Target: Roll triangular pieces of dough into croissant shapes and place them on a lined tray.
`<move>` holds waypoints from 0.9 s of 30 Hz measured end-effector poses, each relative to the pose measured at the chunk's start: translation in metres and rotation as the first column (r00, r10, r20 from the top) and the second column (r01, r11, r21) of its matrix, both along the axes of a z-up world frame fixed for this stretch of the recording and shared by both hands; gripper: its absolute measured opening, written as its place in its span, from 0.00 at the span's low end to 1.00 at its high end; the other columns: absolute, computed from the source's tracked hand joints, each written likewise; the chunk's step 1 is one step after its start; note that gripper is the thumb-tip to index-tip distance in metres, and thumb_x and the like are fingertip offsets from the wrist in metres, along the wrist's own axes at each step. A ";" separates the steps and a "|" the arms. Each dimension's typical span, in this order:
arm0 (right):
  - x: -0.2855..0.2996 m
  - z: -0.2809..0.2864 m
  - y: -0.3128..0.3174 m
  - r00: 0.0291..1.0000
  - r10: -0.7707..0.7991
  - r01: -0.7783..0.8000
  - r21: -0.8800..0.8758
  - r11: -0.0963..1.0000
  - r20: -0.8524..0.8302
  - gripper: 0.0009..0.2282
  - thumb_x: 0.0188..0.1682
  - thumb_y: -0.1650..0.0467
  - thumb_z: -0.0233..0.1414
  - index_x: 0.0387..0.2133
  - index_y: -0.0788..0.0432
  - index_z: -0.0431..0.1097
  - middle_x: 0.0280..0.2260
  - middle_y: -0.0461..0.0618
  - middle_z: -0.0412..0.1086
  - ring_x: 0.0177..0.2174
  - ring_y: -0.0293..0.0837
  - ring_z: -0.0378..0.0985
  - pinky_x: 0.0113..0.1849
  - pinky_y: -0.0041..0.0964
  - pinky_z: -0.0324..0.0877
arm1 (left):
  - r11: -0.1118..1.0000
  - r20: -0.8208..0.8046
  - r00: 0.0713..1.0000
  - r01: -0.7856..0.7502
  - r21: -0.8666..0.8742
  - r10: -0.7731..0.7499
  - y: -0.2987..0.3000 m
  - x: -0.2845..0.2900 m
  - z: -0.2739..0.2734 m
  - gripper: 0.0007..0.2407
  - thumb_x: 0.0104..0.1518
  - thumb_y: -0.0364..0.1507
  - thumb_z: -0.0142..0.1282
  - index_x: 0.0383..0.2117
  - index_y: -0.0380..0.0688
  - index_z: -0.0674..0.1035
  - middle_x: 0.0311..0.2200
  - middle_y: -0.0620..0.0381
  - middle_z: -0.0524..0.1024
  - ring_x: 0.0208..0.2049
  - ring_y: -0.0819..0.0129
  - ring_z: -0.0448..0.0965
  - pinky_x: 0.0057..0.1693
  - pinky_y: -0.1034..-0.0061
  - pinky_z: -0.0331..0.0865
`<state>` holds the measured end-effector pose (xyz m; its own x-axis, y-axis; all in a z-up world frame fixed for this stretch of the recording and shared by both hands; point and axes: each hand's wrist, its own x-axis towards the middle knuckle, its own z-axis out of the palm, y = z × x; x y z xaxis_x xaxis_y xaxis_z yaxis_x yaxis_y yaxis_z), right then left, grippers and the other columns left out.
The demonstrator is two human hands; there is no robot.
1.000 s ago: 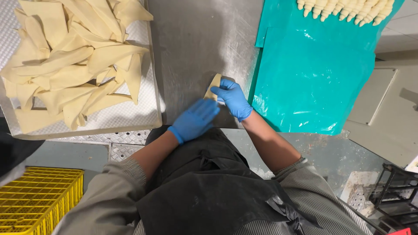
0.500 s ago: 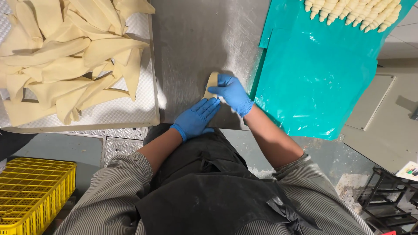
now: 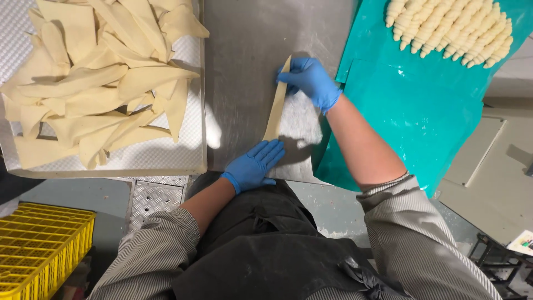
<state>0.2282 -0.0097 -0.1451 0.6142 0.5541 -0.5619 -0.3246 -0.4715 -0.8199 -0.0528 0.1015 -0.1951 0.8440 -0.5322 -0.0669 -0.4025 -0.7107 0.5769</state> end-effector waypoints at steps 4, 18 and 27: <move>0.035 -0.002 0.005 0.986 0.105 -0.095 -0.083 0.992 0.130 0.07 0.49 0.74 0.60 0.38 0.66 0.77 0.31 0.52 0.77 0.29 0.41 0.78 0.30 0.34 0.74 | 1.000 -0.009 1.000 0.012 0.017 -0.012 0.001 -0.001 -0.001 0.40 0.57 0.54 0.46 0.70 0.40 0.50 0.73 0.45 0.44 0.74 0.54 0.41 0.74 0.61 0.38; 0.020 0.015 0.005 0.820 -0.024 0.032 -0.003 0.999 0.572 0.06 0.54 0.75 0.60 0.41 0.67 0.76 0.31 0.50 0.75 0.31 0.36 0.75 0.34 0.31 0.73 | 0.951 0.018 0.984 -0.166 -0.262 0.177 0.009 -0.004 0.015 0.33 0.58 0.44 0.55 0.67 0.40 0.60 0.70 0.40 0.53 0.70 0.46 0.53 0.73 0.57 0.48; -0.188 0.054 -0.047 0.407 0.263 -0.280 -0.155 0.948 0.875 0.14 0.42 0.72 0.63 0.41 0.62 0.72 0.40 0.56 0.69 0.43 0.57 0.74 0.46 0.48 0.70 | 0.960 0.261 0.925 -0.258 -0.108 0.278 0.030 0.004 -0.001 0.11 0.55 0.29 0.57 0.44 0.45 0.78 0.41 0.54 0.75 0.49 0.56 0.73 0.64 0.57 0.63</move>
<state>0.0402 -0.0571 -0.0911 0.5836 0.7887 0.1931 0.7126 -0.3834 -0.5876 -0.0489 0.1310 -0.1957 0.9363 -0.2790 0.2133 -0.3507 -0.7754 0.5251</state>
